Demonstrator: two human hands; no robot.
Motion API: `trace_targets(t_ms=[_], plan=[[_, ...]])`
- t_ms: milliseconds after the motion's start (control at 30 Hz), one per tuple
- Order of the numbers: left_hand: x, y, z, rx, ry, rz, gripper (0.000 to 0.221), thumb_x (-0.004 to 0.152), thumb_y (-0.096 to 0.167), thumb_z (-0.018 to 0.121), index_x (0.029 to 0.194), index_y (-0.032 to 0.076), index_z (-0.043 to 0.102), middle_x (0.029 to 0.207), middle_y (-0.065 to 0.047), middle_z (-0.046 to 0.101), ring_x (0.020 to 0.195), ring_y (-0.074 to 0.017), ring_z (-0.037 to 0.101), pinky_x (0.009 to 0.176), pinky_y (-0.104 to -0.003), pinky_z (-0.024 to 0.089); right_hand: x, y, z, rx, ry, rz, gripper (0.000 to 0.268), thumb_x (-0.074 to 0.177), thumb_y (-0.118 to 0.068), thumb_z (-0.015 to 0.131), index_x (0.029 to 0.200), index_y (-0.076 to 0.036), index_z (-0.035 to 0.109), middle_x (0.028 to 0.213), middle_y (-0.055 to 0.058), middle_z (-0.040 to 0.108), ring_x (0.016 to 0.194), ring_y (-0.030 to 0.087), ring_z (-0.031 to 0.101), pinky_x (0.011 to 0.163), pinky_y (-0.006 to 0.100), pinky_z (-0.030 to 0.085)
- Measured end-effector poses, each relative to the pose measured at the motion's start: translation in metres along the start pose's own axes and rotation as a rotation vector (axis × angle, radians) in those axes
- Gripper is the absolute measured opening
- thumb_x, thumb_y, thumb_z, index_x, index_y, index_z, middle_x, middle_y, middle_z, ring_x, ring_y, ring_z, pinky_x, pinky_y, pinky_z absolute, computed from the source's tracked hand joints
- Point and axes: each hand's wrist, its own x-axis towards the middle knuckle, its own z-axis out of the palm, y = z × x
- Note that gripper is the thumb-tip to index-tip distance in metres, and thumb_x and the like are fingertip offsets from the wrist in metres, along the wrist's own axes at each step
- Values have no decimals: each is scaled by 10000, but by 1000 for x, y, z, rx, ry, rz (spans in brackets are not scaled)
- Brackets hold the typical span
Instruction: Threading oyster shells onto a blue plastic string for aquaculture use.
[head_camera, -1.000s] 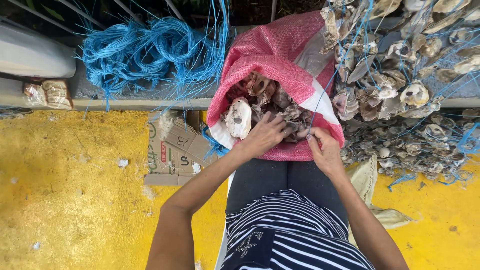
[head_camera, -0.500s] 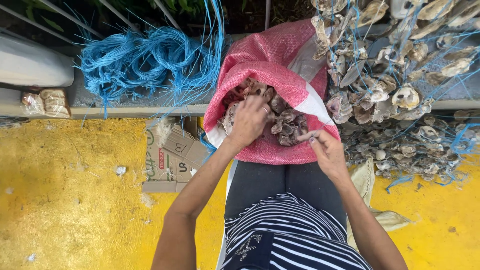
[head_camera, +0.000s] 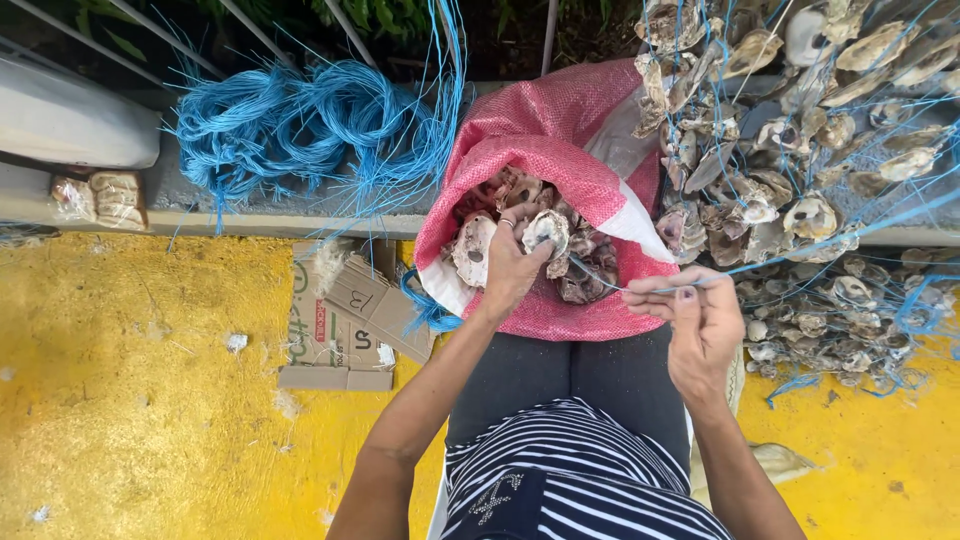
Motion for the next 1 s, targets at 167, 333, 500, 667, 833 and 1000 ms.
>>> trace_targets(t_ms=[167, 333, 500, 667, 833, 1000], plan=[[-4, -4, 4, 188, 11, 32, 472, 928, 4, 704, 1369, -46, 544, 1161, -132, 706, 1039, -155, 688, 911, -278, 584, -6, -19, 1, -30, 2, -83, 134, 1154, -87, 345, 1194, 15, 421, 1082, 294, 680, 977, 354, 754, 868, 426, 658], [-12, 6, 14, 108, -7, 11, 403, 971, 37, 653, 1351, -36, 543, 1170, -124, 700, 1054, -151, 698, 928, -289, 603, 2, -16, 7, 22, -13, -34, 129, 1152, -92, 363, 1191, 14, 424, 1100, 300, 685, 980, 359, 754, 865, 418, 649], [-16, 11, 15, -52, -18, 32, 383, 990, 35, 634, 1352, -24, 524, 1187, -121, 684, 1075, -143, 683, 953, -287, 596, 6, -9, 9, 8, -10, 8, 131, 1147, -100, 375, 1192, 6, 437, 1092, 292, 691, 950, 357, 755, 835, 411, 645], [-19, 17, 19, -12, -6, 29, 384, 987, 28, 640, 1353, -16, 532, 1175, -116, 686, 1067, -141, 685, 938, -287, 596, 7, -7, 7, 16, 1, 2, 130, 1151, -110, 375, 1189, -3, 439, 1087, 285, 692, 948, 352, 759, 827, 405, 653], [-23, 24, 23, 93, 4, 75, 388, 985, 26, 644, 1354, -11, 530, 1195, -111, 678, 1083, -140, 684, 949, -284, 597, 9, -6, 6, 25, 15, 4, 131, 1153, -112, 374, 1189, -3, 437, 1088, 288, 692, 954, 355, 757, 830, 403, 648], [-27, 26, 27, 86, 13, 115, 404, 986, -14, 652, 1367, -15, 518, 1274, -125, 635, 1171, -150, 653, 1021, -289, 575, 9, -7, 7, 17, 27, -3, 141, 1158, -114, 362, 1190, 1, 435, 1095, 295, 688, 965, 360, 755, 843, 410, 651]])
